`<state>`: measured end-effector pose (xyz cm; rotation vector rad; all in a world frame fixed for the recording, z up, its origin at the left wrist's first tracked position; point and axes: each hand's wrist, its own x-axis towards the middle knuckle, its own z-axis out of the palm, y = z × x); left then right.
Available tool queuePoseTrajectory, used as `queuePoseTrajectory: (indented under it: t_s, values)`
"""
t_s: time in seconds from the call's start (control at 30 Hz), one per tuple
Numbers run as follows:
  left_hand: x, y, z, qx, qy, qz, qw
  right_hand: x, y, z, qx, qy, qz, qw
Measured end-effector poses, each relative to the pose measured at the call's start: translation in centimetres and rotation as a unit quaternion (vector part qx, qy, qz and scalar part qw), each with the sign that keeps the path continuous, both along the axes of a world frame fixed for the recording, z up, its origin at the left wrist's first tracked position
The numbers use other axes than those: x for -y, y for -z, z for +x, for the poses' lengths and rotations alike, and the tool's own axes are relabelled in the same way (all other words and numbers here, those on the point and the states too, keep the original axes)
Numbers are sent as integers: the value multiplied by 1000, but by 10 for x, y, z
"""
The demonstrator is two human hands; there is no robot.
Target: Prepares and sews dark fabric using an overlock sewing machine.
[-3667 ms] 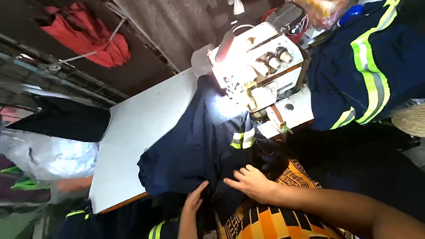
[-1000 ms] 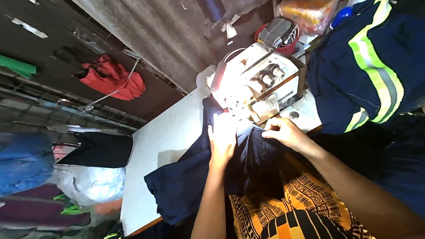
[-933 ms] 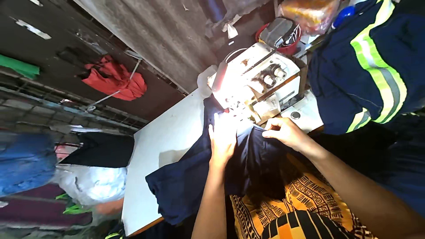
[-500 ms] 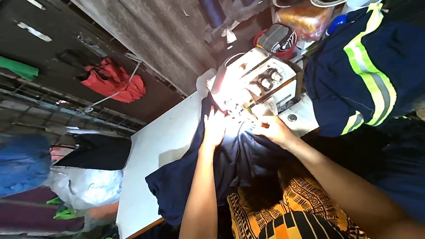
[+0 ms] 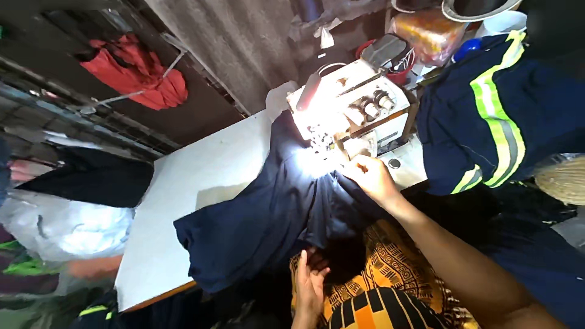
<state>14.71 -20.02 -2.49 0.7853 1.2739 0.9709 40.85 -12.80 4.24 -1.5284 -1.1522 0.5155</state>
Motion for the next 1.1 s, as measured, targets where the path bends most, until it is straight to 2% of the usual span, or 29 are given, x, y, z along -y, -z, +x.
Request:
queuePoseTrajectory:
  t_s: [0.03, 0.1, 0.2, 0.23, 0.3, 0.37, 0.43, 0.53, 0.6, 0.67, 0.77, 0.93, 1.0, 1.1]
  values:
    - [-1, 3, 2, 39, 14, -53, 998, 3, 1, 0, 0, 2, -4, 1000]
    - [-21, -9, 9, 53, 8, -72, 996, 11, -3, -1, -8, -4, -17, 1000]
    - [-59, -44, 8, 40, -87, -63, 993, 17, -7, -2, -22, -3, -33, 999]
    - [-66, -57, -3, 34, -109, -20, 993, 19, -10, -2, -23, -4, -45, 999]
    - [-83, -84, -40, -24, -136, 156, 978, 20, -17, -4, -37, -15, -66, 997]
    - [-110, -112, -73, -92, -152, 327, 928, 19, -14, -14, -64, -30, -53, 996]
    - [-137, -129, -81, -38, -120, 387, 914, 18, -2, -24, -104, -26, -28, 994]
    - [-150, -125, -65, -22, -67, 257, 964, 16, 18, -32, -153, 0, -8, 988]
    - [-140, -106, -54, -63, 1, 186, 980, 19, 26, -32, -122, 8, -16, 992]
    - [-126, -86, -46, -81, 55, 162, 982, 24, 29, -34, -49, 48, 13, 998]
    - [-118, -70, -42, -101, 85, 222, 966, 28, 21, -36, 72, 127, 76, 986]
    - [-114, -77, -46, -256, 92, 334, 902, 21, 17, -35, 125, 83, 19, 989]
    - [-112, -85, -50, -277, 91, 346, 892, 23, 13, -34, 92, 61, 12, 994]
    - [-110, -98, -55, -260, 112, 330, 901, 29, 6, -32, -72, -32, 2, 997]
